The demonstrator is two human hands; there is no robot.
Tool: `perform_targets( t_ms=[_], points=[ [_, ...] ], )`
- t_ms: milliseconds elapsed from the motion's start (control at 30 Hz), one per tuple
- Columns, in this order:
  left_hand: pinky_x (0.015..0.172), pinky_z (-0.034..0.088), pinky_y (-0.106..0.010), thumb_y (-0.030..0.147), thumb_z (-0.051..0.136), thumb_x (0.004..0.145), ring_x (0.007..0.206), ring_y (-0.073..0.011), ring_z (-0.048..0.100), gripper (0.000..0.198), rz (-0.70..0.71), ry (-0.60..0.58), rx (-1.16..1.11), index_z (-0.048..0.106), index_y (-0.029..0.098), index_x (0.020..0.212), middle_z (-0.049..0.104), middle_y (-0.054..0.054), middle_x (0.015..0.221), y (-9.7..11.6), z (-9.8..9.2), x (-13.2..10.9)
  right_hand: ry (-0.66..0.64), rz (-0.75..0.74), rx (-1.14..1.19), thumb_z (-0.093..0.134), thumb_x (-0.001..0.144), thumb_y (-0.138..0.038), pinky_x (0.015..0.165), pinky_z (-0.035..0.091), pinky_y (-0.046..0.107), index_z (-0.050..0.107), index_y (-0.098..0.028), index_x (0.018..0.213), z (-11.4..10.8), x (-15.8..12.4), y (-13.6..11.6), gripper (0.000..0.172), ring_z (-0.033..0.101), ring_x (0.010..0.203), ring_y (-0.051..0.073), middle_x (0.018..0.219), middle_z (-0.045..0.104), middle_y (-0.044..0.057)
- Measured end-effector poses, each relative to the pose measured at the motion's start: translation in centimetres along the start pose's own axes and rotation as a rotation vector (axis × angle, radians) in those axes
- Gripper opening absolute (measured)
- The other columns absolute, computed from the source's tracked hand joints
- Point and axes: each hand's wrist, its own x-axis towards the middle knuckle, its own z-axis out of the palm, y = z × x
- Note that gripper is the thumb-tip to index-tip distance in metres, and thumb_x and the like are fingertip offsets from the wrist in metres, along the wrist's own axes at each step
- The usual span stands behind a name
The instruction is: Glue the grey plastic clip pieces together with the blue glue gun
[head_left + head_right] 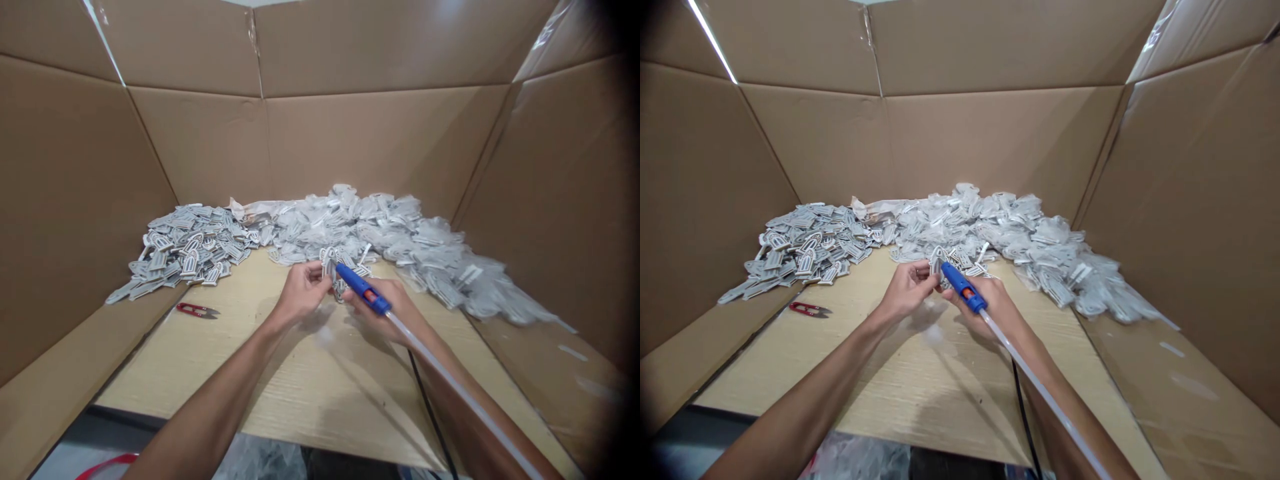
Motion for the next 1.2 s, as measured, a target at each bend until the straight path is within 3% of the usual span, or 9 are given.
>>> perform_targets(
  t_ms=[200, 367, 467, 600, 733, 833, 933, 1033, 1200],
  points=[
    [0.057, 0.046, -0.022, 0.024, 0.071, 0.077, 0.059, -0.0139, 0.06, 0.014, -0.005, -0.024, 0.076, 0.069, 0.013, 0.068, 0.066, -0.003, 0.064, 0.6, -0.5, 0.1, -0.02, -0.15, -0.07, 0.061, 0.09, -0.04, 0.075, 0.05, 0.032, 0.073, -0.023, 0.092, 0.6, -0.3, 0.4, 0.021, 0.071, 0.082, 0.027, 0.094, 0.078, 0.009],
    [0.056, 0.045, -0.022, 0.023, 0.071, 0.077, 0.058, -0.0125, 0.059, 0.012, -0.075, 0.014, 0.042, 0.07, 0.013, 0.071, 0.069, -0.005, 0.069, 0.7, -0.4, 0.3, 0.3, -0.176, -0.222, 0.062, 0.092, -0.042, 0.069, 0.048, 0.033, 0.069, -0.021, 0.084, 0.9, -0.6, 0.7, 0.024, 0.067, 0.073, 0.025, 0.08, 0.072, 0.011],
    [0.055, 0.043, -0.022, 0.029, 0.07, 0.081, 0.056, -0.0108, 0.055, 0.019, -0.097, -0.029, 0.069, 0.072, 0.013, 0.072, 0.071, -0.007, 0.071, 0.9, -0.3, 0.1, 0.402, -0.032, -0.055, 0.062, 0.093, -0.054, 0.07, 0.051, 0.032, 0.069, -0.022, 0.083, 1.1, -0.4, 0.7, 0.035, 0.067, 0.072, 0.023, 0.08, 0.072, 0.009],
    [0.051, 0.036, -0.021, 0.039, 0.068, 0.086, 0.054, -0.01, 0.051, 0.029, -0.135, -0.247, 0.142, 0.076, 0.014, 0.074, 0.068, -0.005, 0.068, 1.2, -0.3, -0.5, 0.309, 0.213, 0.505, 0.057, 0.089, -0.072, 0.071, 0.058, 0.035, 0.07, -0.021, 0.087, 1.3, 0.7, 0.8, 0.053, 0.073, 0.073, 0.023, 0.086, 0.076, 0.009],
    [0.044, 0.028, -0.022, 0.042, 0.067, 0.087, 0.045, -0.0101, 0.044, 0.032, -0.174, -0.372, 0.204, 0.074, 0.016, 0.069, 0.057, -0.002, 0.053, 0.4, -0.3, -0.9, 0.258, 0.243, 0.836, 0.058, 0.083, -0.08, 0.078, 0.06, 0.035, 0.072, -0.021, 0.089, 0.5, 1.5, 0.8, 0.06, 0.075, 0.083, 0.024, 0.091, 0.078, 0.011],
    [0.044, 0.026, -0.022, 0.043, 0.066, 0.087, 0.044, -0.0095, 0.043, 0.034, -0.177, -0.286, 0.235, 0.071, 0.015, 0.068, 0.054, -0.001, 0.051, -0.2, -0.4, -0.6, 0.263, 0.257, 0.852, 0.057, 0.081, -0.082, 0.062, 0.057, 0.029, 0.069, -0.021, 0.084, -0.1, 1.4, 0.7, 0.063, 0.073, 0.07, 0.02, 0.086, 0.077, 0.01],
    [0.047, 0.028, -0.022, 0.044, 0.064, 0.089, 0.046, -0.0094, 0.043, 0.035, -0.157, -0.221, 0.24, 0.07, 0.015, 0.071, 0.054, 0.0, 0.053, -0.1, -0.4, -0.3, 0.2, 0.298, 0.74, 0.054, 0.083, -0.083, 0.046, 0.047, 0.025, 0.065, -0.02, 0.072, -0.1, 1.2, 0.8, 0.065, 0.062, 0.049, 0.015, 0.067, 0.071, 0.007],
    [0.051, 0.032, -0.022, 0.042, 0.064, 0.089, 0.052, -0.0098, 0.047, 0.032, -0.117, -0.245, 0.201, 0.07, 0.015, 0.074, 0.057, -0.001, 0.06, 0.6, -0.3, -0.3, 0.197, 0.35, 0.664, 0.057, 0.082, -0.081, 0.051, 0.053, 0.028, 0.064, -0.021, 0.07, 0.3, 1.2, 1.1, 0.062, 0.067, 0.056, 0.018, 0.067, 0.071, 0.007],
    [0.055, 0.038, -0.023, 0.038, 0.067, 0.087, 0.057, -0.0118, 0.054, 0.023, -0.105, -0.3, 0.216, 0.072, 0.016, 0.085, 0.066, -0.004, 0.072, 1.0, -0.4, -0.6, 0.207, 0.323, 0.856, 0.063, 0.083, -0.076, 0.07, 0.063, 0.036, 0.066, -0.022, 0.077, 0.5, 1.4, 1.0, 0.055, 0.077, 0.087, 0.027, 0.092, 0.079, 0.011]
  ],
)
